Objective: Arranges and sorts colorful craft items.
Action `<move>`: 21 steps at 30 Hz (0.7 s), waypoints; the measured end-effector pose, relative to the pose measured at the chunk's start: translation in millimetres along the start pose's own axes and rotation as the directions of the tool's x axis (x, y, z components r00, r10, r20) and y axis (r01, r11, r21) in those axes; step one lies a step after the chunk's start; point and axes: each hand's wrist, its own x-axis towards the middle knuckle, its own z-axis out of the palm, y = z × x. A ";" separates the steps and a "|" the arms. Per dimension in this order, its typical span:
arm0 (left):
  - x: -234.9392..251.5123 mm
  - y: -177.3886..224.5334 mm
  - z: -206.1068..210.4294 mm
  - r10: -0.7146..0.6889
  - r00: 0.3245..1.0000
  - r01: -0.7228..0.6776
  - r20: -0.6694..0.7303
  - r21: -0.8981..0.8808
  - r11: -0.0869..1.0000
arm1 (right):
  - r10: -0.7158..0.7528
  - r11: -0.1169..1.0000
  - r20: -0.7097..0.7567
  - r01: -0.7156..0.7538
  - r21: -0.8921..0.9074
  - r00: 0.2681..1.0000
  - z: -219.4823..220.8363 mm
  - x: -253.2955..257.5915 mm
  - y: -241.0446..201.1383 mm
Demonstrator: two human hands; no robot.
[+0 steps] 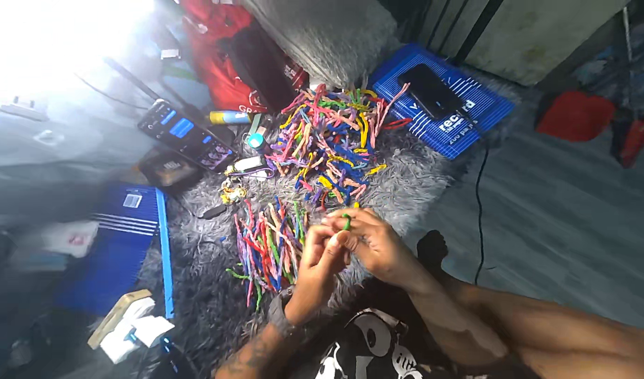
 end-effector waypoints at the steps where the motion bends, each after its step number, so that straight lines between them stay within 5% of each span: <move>1: -1.1 -1.9 2.4 -0.089 0.995 0.092 0.050 -0.077 0.993 | -0.006 0.999 -0.015 0.006 0.049 1.000 -1.7 -0.5 0.2; 4: -6.1 -5.2 5.0 -0.163 0.977 0.182 0.139 -0.141 0.973 | -0.059 0.965 0.009 0.055 0.257 0.998 -7.6 0.9 3.6; 6: -15.1 -1.3 4.7 -0.029 0.999 0.026 0.021 0.139 0.990 | -0.048 0.927 0.019 0.037 0.372 0.999 -0.5 6.9 0.9; 7: -21.7 2.9 1.7 0.123 0.991 -0.087 -0.058 0.424 0.901 | -0.012 0.912 0.008 0.007 0.411 1.000 7.8 12.8 -2.6; 9: -33.6 19.1 -14.1 0.461 0.881 -0.180 -0.103 0.829 0.530 | 0.062 0.870 0.003 -0.055 0.490 0.998 33.3 31.0 -3.7; 11: -39.4 52.6 -26.2 0.663 0.746 -0.184 -0.065 0.936 0.299 | 0.127 0.884 0.091 -0.154 0.440 0.988 67.2 46.9 2.2; 12: -39.3 67.1 -26.0 0.732 0.679 -0.215 -0.055 0.939 0.270 | 0.152 0.927 0.176 -0.202 0.315 0.973 83.4 52.3 7.1; 13: -37.6 74.8 -22.1 0.774 0.631 -0.272 -0.051 0.920 0.283 | 0.186 0.960 0.280 -0.234 0.151 0.942 95.9 55.2 10.6; 15: -30.1 67.0 -15.0 0.746 0.663 -0.392 -0.064 0.819 0.419 | 0.191 0.980 0.349 -0.200 -0.009 0.917 110.5 52.6 15.0; 18: -3.9 12.7 -25.0 0.569 0.776 -0.377 -0.273 0.523 0.765 | 0.064 0.996 0.101 -0.071 0.061 0.993 89.6 53.4 19.2; 21: 14.3 -32.5 -42.7 0.309 0.865 -0.165 -0.397 0.357 0.920 | 0.089 0.993 -0.119 -0.098 -0.069 0.989 25.7 74.8 31.3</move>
